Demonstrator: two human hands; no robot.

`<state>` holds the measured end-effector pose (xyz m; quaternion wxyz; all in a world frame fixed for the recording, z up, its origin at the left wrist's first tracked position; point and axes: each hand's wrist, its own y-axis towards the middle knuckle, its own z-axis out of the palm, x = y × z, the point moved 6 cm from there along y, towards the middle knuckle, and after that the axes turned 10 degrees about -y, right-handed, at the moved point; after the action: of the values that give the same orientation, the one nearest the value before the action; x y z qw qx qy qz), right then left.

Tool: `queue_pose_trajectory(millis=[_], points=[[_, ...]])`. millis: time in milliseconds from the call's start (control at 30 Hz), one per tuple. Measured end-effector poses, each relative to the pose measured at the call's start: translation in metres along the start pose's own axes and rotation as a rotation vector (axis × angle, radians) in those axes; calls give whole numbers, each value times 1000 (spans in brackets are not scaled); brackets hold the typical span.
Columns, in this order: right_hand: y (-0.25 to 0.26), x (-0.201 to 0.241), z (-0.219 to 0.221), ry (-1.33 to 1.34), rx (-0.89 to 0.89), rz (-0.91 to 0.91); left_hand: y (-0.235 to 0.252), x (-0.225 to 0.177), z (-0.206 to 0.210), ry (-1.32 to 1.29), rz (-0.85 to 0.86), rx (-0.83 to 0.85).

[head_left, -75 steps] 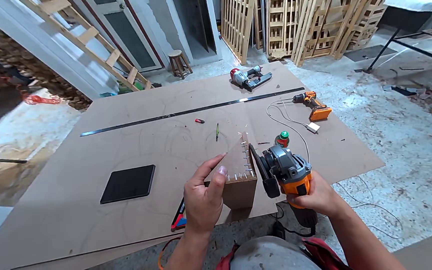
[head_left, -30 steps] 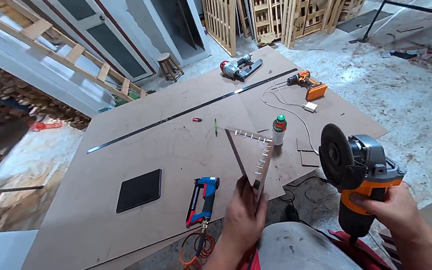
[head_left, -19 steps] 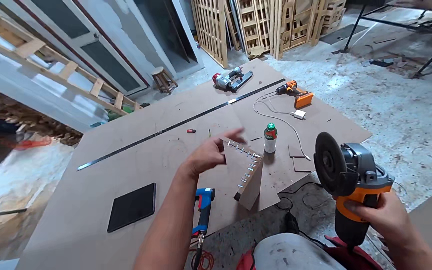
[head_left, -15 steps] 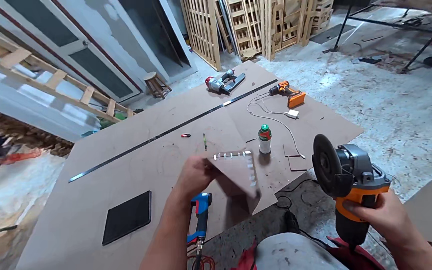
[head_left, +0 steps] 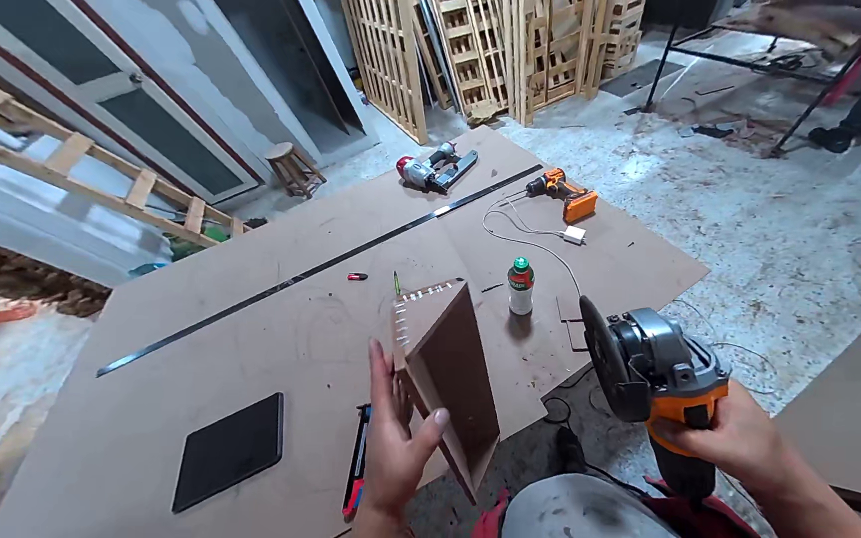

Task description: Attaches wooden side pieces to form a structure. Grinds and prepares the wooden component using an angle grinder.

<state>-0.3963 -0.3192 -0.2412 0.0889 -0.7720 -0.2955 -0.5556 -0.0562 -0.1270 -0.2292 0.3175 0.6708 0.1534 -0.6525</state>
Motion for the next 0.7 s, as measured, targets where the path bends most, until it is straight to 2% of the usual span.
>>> queue_pose_trajectory(millis=[100,167,233,300,367,433,567,633,700], points=[[12,-5,7,11,28,5,29,42,-8,131,-71,46],[19,-9,6,20,37,17,56,73,-13,317,-166,37],[26,-13,1,37,42,25,75,103,-17,425,-257,-109],[35,-17,-8,45,28,30,86,124,-16,434,-346,-178],[43,-24,-16,62,14,47,80,135,-20,447,-360,-244],[53,-31,-25,89,5,60,67,127,-21,473,-272,-327],[76,-44,-37,155,15,93,30,72,-11,504,118,-597],[86,-48,-40,206,46,103,15,63,-7,385,204,-678],[97,-51,-40,235,83,112,13,55,-5,215,207,-722]])
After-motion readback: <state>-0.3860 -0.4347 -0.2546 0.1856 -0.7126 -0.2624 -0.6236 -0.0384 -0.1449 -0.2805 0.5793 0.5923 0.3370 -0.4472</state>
